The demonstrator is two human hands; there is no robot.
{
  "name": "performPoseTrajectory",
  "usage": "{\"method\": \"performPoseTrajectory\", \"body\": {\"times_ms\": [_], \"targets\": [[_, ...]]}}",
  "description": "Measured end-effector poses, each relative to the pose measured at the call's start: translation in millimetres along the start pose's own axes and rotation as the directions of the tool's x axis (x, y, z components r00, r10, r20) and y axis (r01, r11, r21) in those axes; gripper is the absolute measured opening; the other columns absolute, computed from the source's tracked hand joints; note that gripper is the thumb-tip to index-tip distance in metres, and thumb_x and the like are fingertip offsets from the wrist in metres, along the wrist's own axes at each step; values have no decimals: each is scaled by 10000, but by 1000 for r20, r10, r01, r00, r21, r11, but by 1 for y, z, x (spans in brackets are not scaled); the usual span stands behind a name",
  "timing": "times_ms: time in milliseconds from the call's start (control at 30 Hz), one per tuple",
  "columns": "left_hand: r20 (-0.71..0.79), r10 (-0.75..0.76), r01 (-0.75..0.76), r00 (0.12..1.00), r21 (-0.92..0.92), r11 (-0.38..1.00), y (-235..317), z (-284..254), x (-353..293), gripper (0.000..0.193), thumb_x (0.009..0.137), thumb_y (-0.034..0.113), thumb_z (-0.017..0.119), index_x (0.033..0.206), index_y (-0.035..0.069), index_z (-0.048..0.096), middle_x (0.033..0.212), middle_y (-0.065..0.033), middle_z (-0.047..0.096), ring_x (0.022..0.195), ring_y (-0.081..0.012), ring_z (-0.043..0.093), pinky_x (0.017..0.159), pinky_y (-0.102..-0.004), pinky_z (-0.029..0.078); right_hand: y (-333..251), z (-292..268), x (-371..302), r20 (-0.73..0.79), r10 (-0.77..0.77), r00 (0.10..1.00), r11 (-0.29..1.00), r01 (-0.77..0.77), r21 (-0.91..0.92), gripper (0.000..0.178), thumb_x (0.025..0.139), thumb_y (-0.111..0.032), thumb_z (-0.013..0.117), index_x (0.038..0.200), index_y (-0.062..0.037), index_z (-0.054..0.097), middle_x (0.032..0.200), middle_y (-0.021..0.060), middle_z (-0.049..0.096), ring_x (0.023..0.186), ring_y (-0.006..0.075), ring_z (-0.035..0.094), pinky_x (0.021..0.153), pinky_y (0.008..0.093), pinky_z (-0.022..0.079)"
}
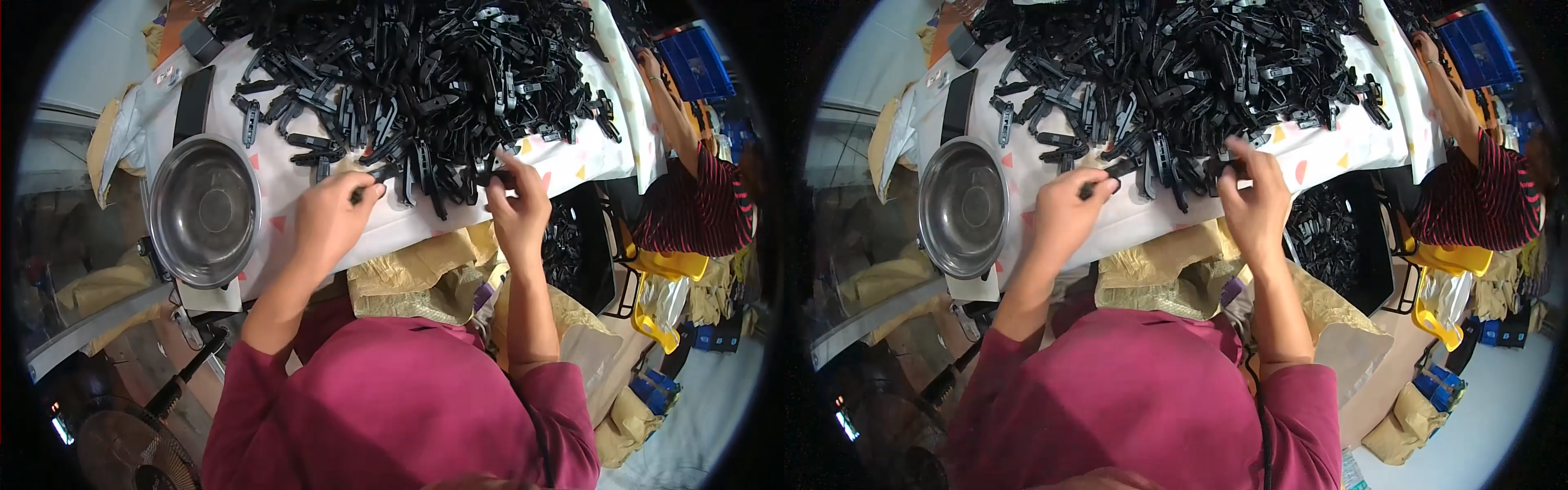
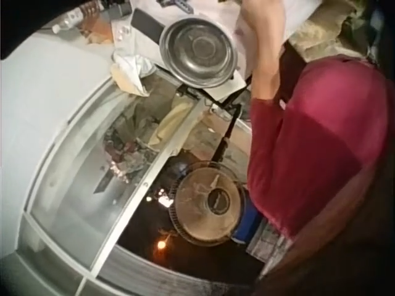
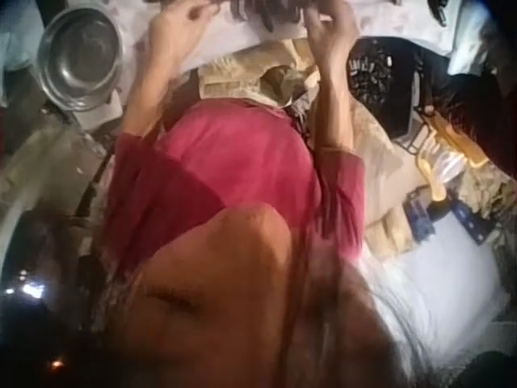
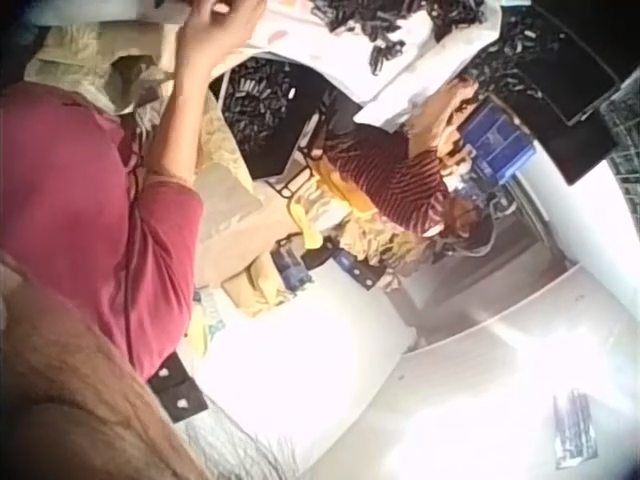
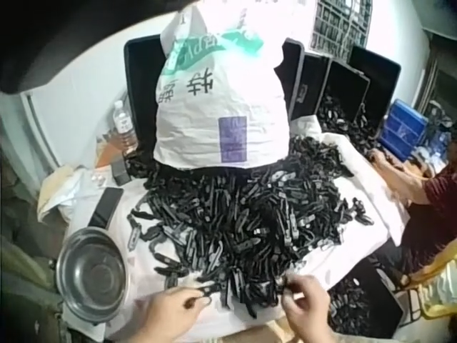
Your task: Assembling small black plastic hardware components by hand at a workbench.
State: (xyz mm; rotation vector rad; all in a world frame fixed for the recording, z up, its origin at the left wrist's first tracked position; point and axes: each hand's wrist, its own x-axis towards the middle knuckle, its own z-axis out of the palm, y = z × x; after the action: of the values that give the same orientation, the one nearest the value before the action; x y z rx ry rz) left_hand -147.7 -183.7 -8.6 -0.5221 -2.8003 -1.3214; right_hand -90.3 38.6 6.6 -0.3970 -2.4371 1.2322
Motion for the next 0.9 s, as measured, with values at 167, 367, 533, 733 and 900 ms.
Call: {"method": "performPoseTrajectory", "body": {"times_ms": [167,367,533,733,900], "targets": [[236,-154,280,960,-860,426,26,-6,-12,144,807,46,638,889,16,523,717,13,576,533,-29,461,480,-176,384,-57,14,-36,323,13,946,540,-279,794,199,763,135,573,943,52,594,1083,184,560,866,205,604,712,311,557],[-38,381,-351,924,-482,802,21,-13,3,213,768,27,668,898,19,500,921,-110,658,713,-118,627,607,-241,496,-55,19,-42,147,-103,984,787,-10,617,206,744,136,610,931,49,605,1059,135,522,888,174,574,747,263,524],[-63,496,-434,866,-586,684,29,-15,3,365,723,158,743,972,15,518,954,-137,651,817,-226,656,689,-305,522,-62,15,-48,164,-89,982,811,-24,585,188,730,118,640,903,51,607,985,114,545,878,148,558,717,237,508],[-27,337,-190,941,-866,462,18,-1,-11,356,747,87,715,999,-14,486,980,-200,615,904,-243,611,784,-335,488,-78,14,-39,25,-257,966,941,245,234,349,723,-29,705,1037,47,570,944,137,565,760,242,589,684,276,509],[89,262,-21,961,-921,389,14,-1,-21,355,755,132,714,998,-14,500,969,-163,600,891,-205,585,795,-313,468,-63,19,-45,104,-451,886,889,435,144,403,683,-109,727,1032,15,567,802,118,575,686,271,565,591,305,465]]}}
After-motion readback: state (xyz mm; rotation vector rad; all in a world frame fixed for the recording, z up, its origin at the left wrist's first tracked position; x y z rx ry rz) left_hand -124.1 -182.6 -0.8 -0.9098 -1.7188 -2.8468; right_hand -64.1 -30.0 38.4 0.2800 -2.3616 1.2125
